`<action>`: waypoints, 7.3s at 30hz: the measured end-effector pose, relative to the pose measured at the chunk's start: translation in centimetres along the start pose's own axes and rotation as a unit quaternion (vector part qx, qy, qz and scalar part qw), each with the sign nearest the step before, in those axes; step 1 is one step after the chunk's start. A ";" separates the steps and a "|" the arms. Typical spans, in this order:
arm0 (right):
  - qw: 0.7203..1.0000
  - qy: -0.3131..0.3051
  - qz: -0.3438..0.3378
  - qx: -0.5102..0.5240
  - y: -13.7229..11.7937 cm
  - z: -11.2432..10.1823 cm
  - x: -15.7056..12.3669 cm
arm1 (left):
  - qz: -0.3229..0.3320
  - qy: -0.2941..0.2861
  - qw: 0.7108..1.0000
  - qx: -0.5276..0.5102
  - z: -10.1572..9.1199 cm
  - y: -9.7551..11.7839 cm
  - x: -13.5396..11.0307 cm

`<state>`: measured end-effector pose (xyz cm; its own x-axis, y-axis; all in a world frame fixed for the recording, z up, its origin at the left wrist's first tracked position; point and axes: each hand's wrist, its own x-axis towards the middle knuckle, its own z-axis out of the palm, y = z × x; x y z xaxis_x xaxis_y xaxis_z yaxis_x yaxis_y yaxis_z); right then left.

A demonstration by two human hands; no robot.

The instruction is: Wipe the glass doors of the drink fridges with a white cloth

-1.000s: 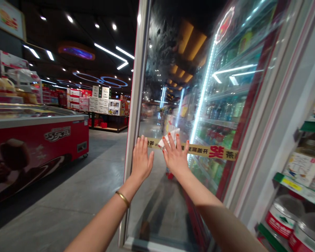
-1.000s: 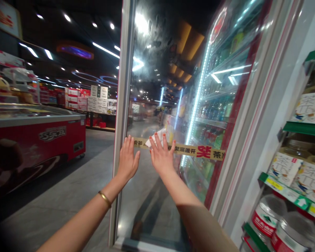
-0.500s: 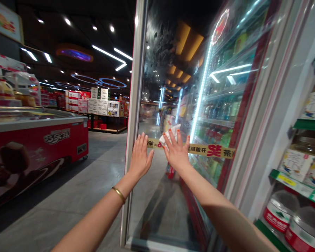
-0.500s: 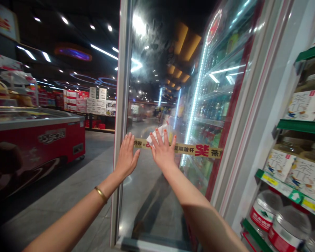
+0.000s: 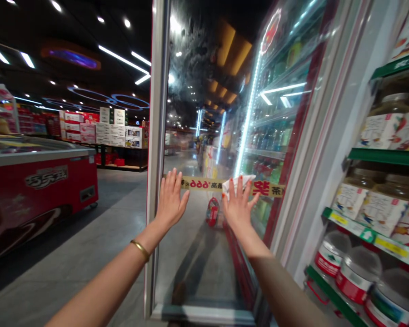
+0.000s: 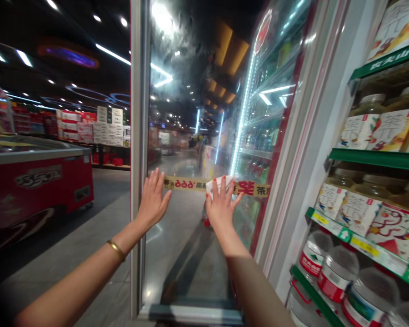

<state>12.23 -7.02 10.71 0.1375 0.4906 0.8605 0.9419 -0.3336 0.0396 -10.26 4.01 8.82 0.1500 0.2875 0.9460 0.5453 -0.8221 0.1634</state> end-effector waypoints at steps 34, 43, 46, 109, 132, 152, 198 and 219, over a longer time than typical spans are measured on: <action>0.997 -0.054 -0.020 0.042 5.0 0.3 -4.8 | -0.019 -0.002 0.999 0.039 2.1 2.3 -0.6; 0.996 -0.042 0.064 0.034 6.6 1.8 -8.8 | 0.095 -0.053 0.994 0.026 6.0 8.9 0.7; 0.998 -0.057 -0.001 0.017 7.4 0.7 -6.2 | 0.133 -0.079 0.988 0.004 7.6 11.8 1.9; 0.975 -0.051 0.213 -0.026 6.9 3.7 -10.1 | 0.158 -0.068 0.983 0.062 5.8 3.6 0.2; 0.997 -0.062 -0.022 0.043 3.7 2.5 -8.1 | 0.157 -0.085 0.980 0.091 5.8 3.8 0.0; 0.990 -0.036 -0.101 0.088 -0.6 3.2 -2.5 | 0.162 -0.119 0.980 0.003 2.8 3.7 -1.4; 0.953 0.211 -0.218 0.005 18.8 1.6 3.1 | 0.041 0.020 0.990 0.132 6.3 -1.1 0.8; 0.969 0.192 -0.154 -0.008 17.9 2.6 3.1 | 0.178 -0.082 0.977 0.081 6.7 3.0 -0.9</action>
<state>30.35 -9.37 12.73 -0.2773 0.2334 0.9320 0.9150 -0.2319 0.3302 -3.21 4.59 6.55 0.4769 0.0841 0.8750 0.5557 -0.8001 -0.2260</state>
